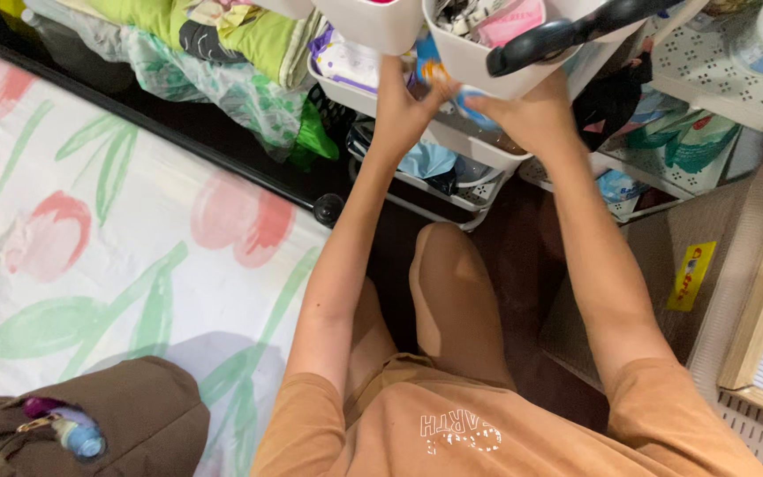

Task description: The person packs a brown backpack with daily essentials including a small pink container, a hair clip, a mirror, a phone, a small round container, wipes, and other small items. They place each item into the bag and occasionally into a nearby drawer or organizer.

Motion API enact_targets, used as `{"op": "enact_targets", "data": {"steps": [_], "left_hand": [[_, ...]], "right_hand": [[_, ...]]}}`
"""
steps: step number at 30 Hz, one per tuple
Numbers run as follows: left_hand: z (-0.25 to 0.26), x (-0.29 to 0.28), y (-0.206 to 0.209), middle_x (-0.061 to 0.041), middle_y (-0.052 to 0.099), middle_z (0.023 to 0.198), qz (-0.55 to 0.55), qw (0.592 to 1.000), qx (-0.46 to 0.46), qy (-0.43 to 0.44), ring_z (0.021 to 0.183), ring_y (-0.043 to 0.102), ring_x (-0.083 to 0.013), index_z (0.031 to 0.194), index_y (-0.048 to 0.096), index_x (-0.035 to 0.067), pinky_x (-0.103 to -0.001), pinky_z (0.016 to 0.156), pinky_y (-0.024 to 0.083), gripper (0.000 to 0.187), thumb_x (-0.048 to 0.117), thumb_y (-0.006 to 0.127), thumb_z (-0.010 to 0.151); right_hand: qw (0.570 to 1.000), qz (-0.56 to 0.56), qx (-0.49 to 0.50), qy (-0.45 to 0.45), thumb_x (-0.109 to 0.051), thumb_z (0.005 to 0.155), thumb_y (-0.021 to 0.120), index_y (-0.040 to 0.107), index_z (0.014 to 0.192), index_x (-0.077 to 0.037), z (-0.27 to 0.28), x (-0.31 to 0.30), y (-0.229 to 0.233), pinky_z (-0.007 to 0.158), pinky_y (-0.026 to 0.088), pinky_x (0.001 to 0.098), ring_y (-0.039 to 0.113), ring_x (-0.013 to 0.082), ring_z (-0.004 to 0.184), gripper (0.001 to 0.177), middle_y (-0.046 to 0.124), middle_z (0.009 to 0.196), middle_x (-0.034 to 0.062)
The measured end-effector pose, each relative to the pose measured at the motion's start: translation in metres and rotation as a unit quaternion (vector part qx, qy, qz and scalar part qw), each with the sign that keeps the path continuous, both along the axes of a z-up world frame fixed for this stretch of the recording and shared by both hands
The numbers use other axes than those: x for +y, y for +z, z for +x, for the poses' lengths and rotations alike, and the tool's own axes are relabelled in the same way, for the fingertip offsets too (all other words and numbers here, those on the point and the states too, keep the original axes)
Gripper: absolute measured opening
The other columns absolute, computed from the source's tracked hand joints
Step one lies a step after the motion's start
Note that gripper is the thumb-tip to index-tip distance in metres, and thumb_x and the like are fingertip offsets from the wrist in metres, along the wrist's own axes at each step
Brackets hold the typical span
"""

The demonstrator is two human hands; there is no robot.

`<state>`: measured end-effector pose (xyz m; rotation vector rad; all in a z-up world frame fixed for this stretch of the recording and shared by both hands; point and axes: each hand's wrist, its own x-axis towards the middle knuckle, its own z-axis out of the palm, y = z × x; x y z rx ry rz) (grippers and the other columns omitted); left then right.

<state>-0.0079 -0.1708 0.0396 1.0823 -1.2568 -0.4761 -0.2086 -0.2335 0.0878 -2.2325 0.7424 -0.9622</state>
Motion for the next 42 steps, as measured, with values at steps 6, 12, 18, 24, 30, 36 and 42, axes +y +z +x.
{"op": "enact_targets", "data": {"steps": [6,12,18,24,30,36,42], "left_hand": [[0.001,-0.037,-0.032,-0.022,0.053,0.145,0.029,0.936,-0.265,0.231,0.135,0.048,-0.0412,0.146,0.047,0.002,-0.054,0.118,0.033,0.052,0.028,0.063,0.104],[0.017,-0.058,-0.041,-0.005,0.062,0.133,0.242,0.76,-0.54,0.27,0.132,0.053,-0.0295,0.126,0.064,0.021,-0.072,0.118,0.015,0.042,0.016,0.064,0.085],[0.032,-0.074,-0.054,-0.008,0.067,0.125,0.224,0.776,-0.502,0.31,0.127,0.056,-0.0335,0.119,0.073,0.03,-0.077,0.114,0.019,0.032,0.015,0.064,0.093],[0.041,-0.079,-0.068,-0.012,0.067,0.125,0.137,0.798,-0.478,0.341,0.125,0.057,-0.0368,0.124,0.069,0.026,-0.078,0.109,0.022,0.044,0.01,0.068,0.083],[0.048,-0.079,-0.058,-0.016,0.067,0.125,0.196,0.794,-0.481,0.317,0.127,0.055,-0.0396,0.132,0.064,0.014,-0.077,0.112,0.021,0.05,0.014,0.071,0.082],[0.042,-0.075,-0.064,-0.017,0.067,0.126,0.115,0.788,-0.491,0.353,0.13,0.054,-0.0411,0.126,0.066,0.01,-0.077,0.113,0.022,0.038,0.013,0.065,0.088],[0.041,-0.08,-0.072,-0.016,0.067,0.124,0.159,0.773,-0.505,0.348,0.128,0.054,-0.0403,0.126,0.067,0.01,-0.077,0.113,0.022,0.037,0.014,0.064,0.088]], "right_hand": [[0.987,-0.003,0.126,-0.103,-0.024,0.086,0.09,0.07,0.123,-0.004,0.037,-0.049,-0.035,0.093,0.054,0.0465,0.069,0.0353,0.105,0.046,0.072,0.112,0.018],[0.974,0.015,0.195,-0.115,-0.021,0.087,0.086,0.069,0.123,-0.003,0.026,-0.072,-0.038,0.094,0.054,0.0474,0.068,0.0364,0.106,0.044,0.071,0.113,0.019],[0.972,0.007,0.203,-0.119,-0.018,0.088,0.083,0.069,0.124,-0.003,0.032,-0.084,-0.033,0.095,0.053,0.0484,0.068,0.0376,0.107,0.041,0.071,0.114,0.02],[0.972,0.003,0.206,-0.112,-0.016,0.089,0.079,0.069,0.124,-0.002,0.035,-0.098,-0.028,0.096,0.052,0.0493,0.067,0.0388,0.109,0.039,0.07,0.115,0.0211],[0.97,-0.01,0.232,-0.077,-0.013,0.09,0.076,0.068,0.125,-0.001,0.067,-0.095,-0.034,0.097,0.051,0.0502,0.066,0.04,0.11,0.037,0.07,0.116,0.0221],[0.961,-0.013,0.268,-0.061,-0.011,0.091,0.072,0.068,0.125,0.0,0.087,-0.091,-0.05,0.098,0.05,0.0512,0.066,0.0412,0.111,0.036,0.069,0.117,0.0231],[0.955,-0.026,0.282,-0.088,-0.008,0.092,0.069,0.068,0.126,0.0,0.083,-0.095,-0.059,0.099,0.049,0.0521,0.065,0.0423,0.113,0.034,0.069,0.117,0.0242]]}}
